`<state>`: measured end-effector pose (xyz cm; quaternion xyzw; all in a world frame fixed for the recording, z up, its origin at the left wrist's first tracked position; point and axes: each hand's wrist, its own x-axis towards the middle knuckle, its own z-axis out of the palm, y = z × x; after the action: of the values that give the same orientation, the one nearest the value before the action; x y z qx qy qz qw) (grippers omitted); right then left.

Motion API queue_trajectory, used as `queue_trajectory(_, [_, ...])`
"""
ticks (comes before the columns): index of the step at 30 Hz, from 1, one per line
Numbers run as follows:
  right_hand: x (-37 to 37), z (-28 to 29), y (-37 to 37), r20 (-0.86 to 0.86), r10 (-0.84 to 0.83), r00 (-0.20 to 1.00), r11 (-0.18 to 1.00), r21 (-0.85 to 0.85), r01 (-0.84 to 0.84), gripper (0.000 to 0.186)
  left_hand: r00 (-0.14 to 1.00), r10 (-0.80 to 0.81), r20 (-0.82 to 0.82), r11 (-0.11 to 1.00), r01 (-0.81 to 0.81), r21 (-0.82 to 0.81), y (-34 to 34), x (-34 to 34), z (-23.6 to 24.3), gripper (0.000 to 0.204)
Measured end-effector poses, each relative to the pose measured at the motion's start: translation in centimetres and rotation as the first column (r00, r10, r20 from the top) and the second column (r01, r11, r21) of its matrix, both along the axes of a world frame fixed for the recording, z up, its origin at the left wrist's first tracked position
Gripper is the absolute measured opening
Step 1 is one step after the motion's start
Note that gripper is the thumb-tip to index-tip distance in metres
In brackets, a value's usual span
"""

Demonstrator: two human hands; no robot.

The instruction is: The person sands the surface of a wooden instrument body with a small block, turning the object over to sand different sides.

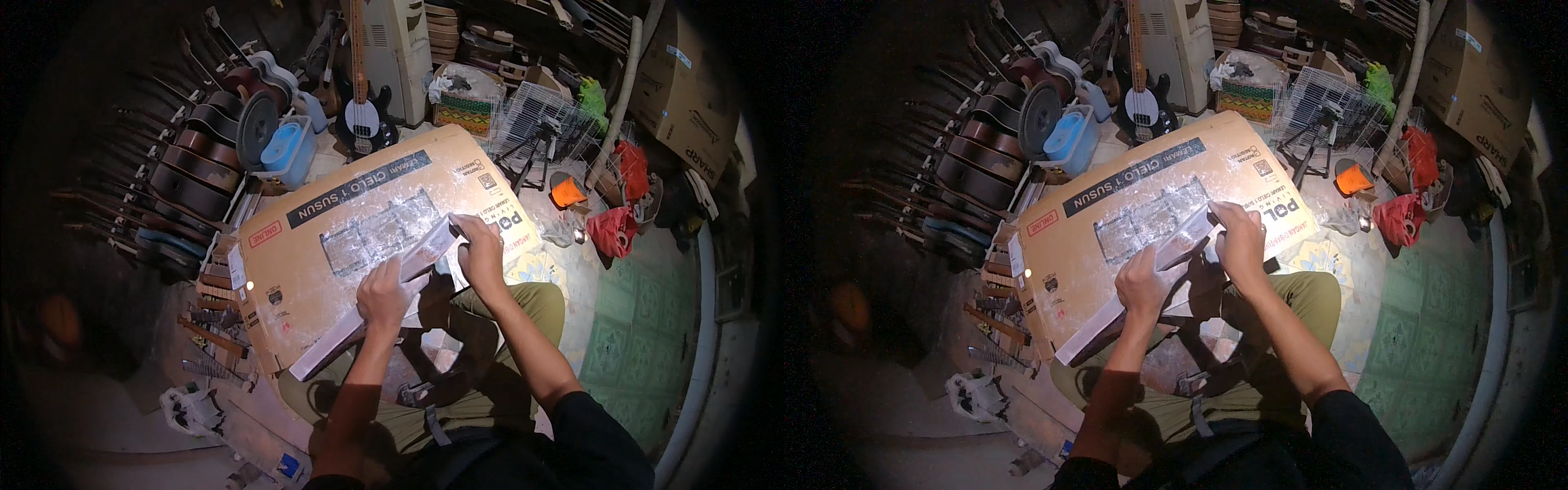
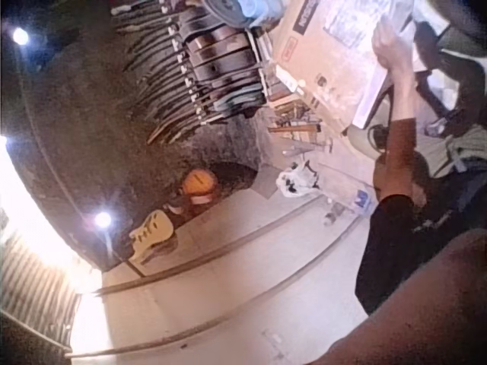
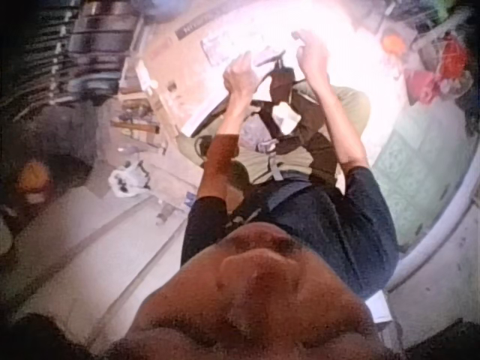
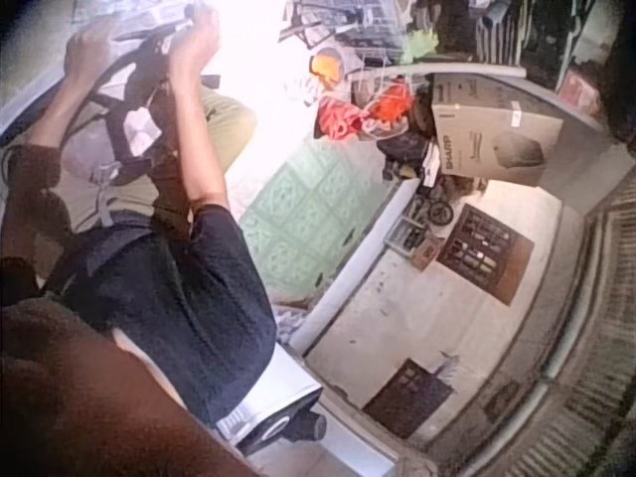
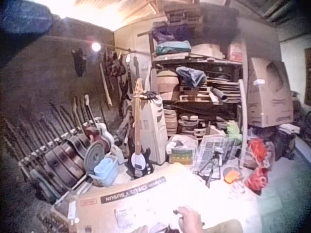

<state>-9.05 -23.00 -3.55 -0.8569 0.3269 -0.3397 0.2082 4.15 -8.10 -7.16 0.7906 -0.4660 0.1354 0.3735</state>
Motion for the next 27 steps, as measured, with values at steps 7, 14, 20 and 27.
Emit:
queue_trajectory(7, [-0.2, 0.4, 1.0, -0.014, 0.038, 0.999, 0.998, -0.041, -0.038, 0.060, 1.000, 0.003, 0.001, 0.999, -0.003, 0.036, 0.4, -0.1, 0.1, 0.036])
queue_trajectory(14, [-0.3, 0.2, 3.3, -0.068, 0.134, 0.989, 0.984, -0.105, -0.141, 0.058, 1.000, 0.020, -0.004, 0.999, -0.020, 0.025, 1.0, 0.3, -1.1, 0.023])
queue_trajectory(20, [-0.1, 1.2, 5.1, -0.083, 0.096, 0.992, 0.987, -0.123, -0.106, 0.061, 0.998, -0.021, -0.060, 1.000, 0.020, -0.007, 1.1, 0.5, 0.5, 0.025])
queue_trajectory(27, [0.0, 1.0, 3.8, -0.058, 0.120, 0.991, 0.992, -0.025, -0.122, 0.063, 1.000, 0.014, -0.020, 0.999, -0.014, 0.034, 0.9, 0.7, -0.3, 0.025])
